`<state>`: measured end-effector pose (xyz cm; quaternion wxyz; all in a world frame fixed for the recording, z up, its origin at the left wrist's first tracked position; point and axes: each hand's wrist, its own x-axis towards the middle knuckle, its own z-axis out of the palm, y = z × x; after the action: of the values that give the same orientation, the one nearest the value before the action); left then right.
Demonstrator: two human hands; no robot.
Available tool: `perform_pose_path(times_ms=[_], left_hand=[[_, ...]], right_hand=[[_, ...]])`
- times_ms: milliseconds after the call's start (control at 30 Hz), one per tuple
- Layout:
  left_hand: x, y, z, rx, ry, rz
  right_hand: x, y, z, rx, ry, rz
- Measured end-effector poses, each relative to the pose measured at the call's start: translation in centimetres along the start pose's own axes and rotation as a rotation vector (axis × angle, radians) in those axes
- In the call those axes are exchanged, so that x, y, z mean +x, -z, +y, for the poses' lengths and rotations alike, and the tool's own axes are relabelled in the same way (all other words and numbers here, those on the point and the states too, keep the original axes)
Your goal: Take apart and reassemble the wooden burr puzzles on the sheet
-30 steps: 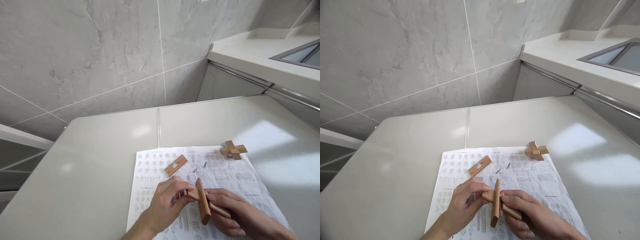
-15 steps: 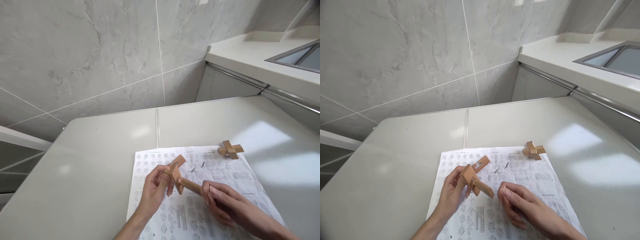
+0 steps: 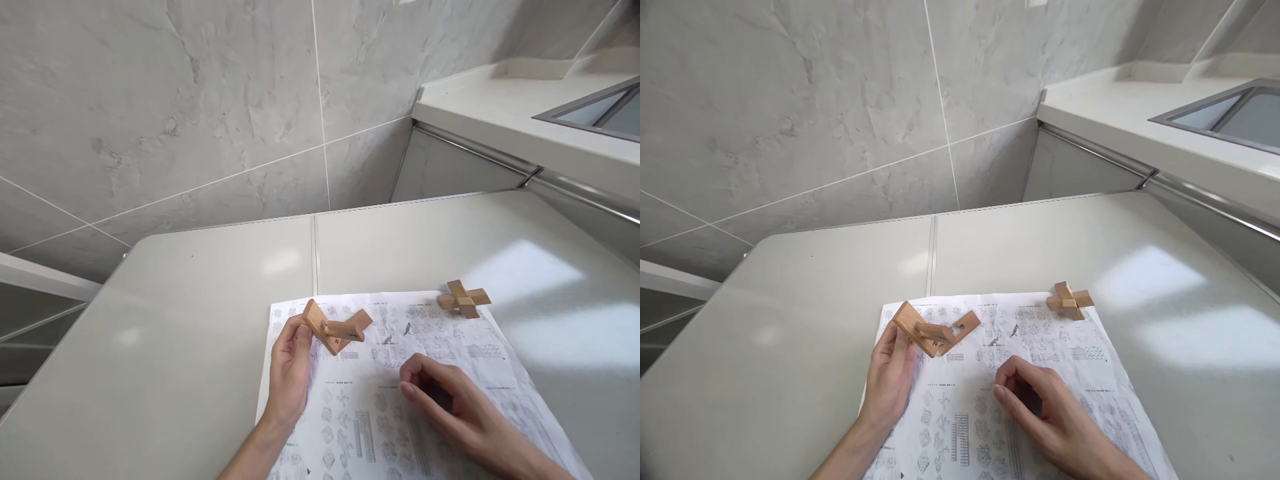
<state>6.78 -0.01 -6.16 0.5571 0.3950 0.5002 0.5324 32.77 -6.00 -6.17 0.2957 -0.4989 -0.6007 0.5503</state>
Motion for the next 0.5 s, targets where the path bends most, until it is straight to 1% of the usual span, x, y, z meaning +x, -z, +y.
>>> perform_pose_path(times_ms=[167,233,300,400,433,500], left_hand=[[0.1,-0.1,0.2,-0.047,0.037,-0.042],[0.1,-0.2,0.5,-0.100,0.073,-0.092],[0.0,-0.3,0.7,-0.140,0.131,-0.171],[-0.3,-0.5,0.8,-0.135,0.220,-0.292],[-0.4,-0.5,0.8,-0.114,0.230,-0.310],[-0.6,-0.5,0.8,-0.073,0.206,-0.297]], right_hand=[[0.1,-0.1,-0.3,-0.020,-0.016,0.029],[0.2,-0.1,-0.4,-0.032,-0.012,0.050],[0.3,-0.2,-0.2,-0.049,0.000,0.076],[0.4,-0.2,0.3,-0.086,0.032,0.125],[0.5,-0.2,0.5,-0.106,0.047,0.142],[0.6,-0.2,1.1,-0.182,0.107,0.179]])
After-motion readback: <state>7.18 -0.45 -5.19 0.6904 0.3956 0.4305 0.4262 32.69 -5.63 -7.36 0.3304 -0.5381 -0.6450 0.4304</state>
